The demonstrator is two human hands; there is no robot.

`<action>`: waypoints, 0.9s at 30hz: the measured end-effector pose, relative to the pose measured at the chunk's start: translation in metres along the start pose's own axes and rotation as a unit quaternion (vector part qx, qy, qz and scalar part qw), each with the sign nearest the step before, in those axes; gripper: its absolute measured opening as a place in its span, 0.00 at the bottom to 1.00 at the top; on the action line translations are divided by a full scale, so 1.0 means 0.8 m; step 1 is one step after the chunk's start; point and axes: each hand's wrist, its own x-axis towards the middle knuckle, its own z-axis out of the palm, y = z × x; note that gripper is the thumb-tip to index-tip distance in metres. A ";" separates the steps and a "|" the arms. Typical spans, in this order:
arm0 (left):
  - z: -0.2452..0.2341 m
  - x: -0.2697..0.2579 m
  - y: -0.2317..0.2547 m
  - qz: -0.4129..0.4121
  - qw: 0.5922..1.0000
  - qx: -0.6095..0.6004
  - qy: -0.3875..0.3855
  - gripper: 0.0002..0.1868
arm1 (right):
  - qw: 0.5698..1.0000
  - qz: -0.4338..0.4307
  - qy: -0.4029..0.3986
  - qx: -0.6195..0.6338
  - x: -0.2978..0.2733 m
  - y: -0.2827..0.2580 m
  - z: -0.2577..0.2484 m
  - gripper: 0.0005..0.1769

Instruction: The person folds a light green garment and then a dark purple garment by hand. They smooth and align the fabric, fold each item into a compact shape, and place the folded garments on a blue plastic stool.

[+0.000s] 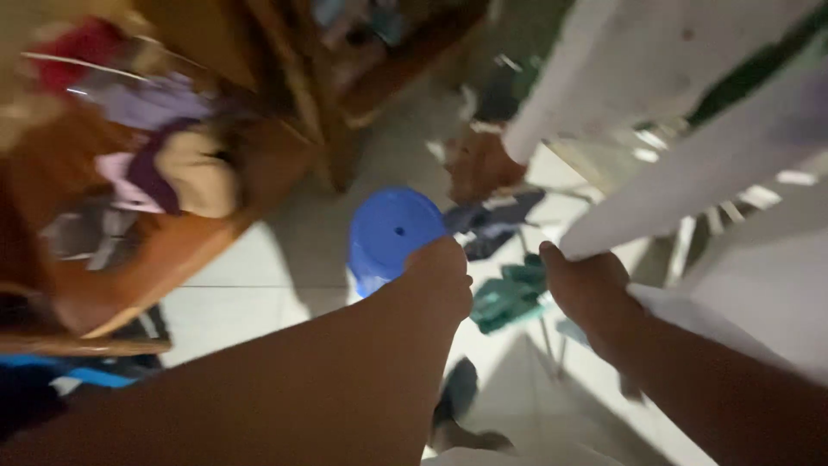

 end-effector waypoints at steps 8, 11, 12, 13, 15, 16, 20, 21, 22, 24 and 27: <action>-0.233 -0.268 0.007 -0.120 0.981 0.133 -0.078 0.20 | 0.933 -0.133 -0.221 0.251 -0.146 -0.142 -0.005 0.39; -0.220 -0.252 -0.074 -0.056 0.961 0.183 0.200 0.17 | 0.794 0.042 -0.570 0.206 0.095 -0.226 0.062 0.19; -0.224 -0.236 -0.099 -0.062 0.958 0.182 0.211 0.17 | 0.794 0.031 -0.573 0.202 0.133 -0.229 0.100 0.19; -0.231 -0.218 -0.119 -0.084 0.959 0.128 0.238 0.15 | 0.631 -0.113 -0.734 0.225 0.174 -0.234 0.134 0.21; -0.267 -0.248 -0.124 -0.102 0.954 0.074 0.272 0.13 | 0.421 -0.252 -0.843 0.220 0.143 -0.253 0.150 0.23; -0.294 -0.298 -0.109 -0.187 0.876 -0.323 0.305 0.12 | 0.487 -0.019 -0.688 0.538 0.064 -0.274 0.133 0.19; -0.320 -0.303 -0.167 -0.213 0.787 -0.486 0.316 0.30 | 0.742 -0.290 -0.492 0.351 0.040 -0.288 0.136 0.56; -0.339 -0.331 -0.162 -0.212 0.784 -0.487 0.321 0.30 | 0.739 -0.295 -0.494 0.349 -0.040 -0.329 0.117 0.56; -0.358 -0.358 -0.157 -0.233 0.779 -0.493 0.310 0.31 | 0.852 -0.233 -0.341 0.322 -0.131 -0.358 0.104 0.32; -0.375 -0.362 -0.178 -0.254 0.769 -0.503 0.301 0.32 | 0.929 -0.168 -0.174 0.280 -0.222 -0.384 0.099 0.21; -0.386 -0.325 -0.233 -0.264 0.743 -0.499 0.359 0.37 | 0.911 -0.202 -0.282 0.224 -0.204 -0.423 0.122 0.53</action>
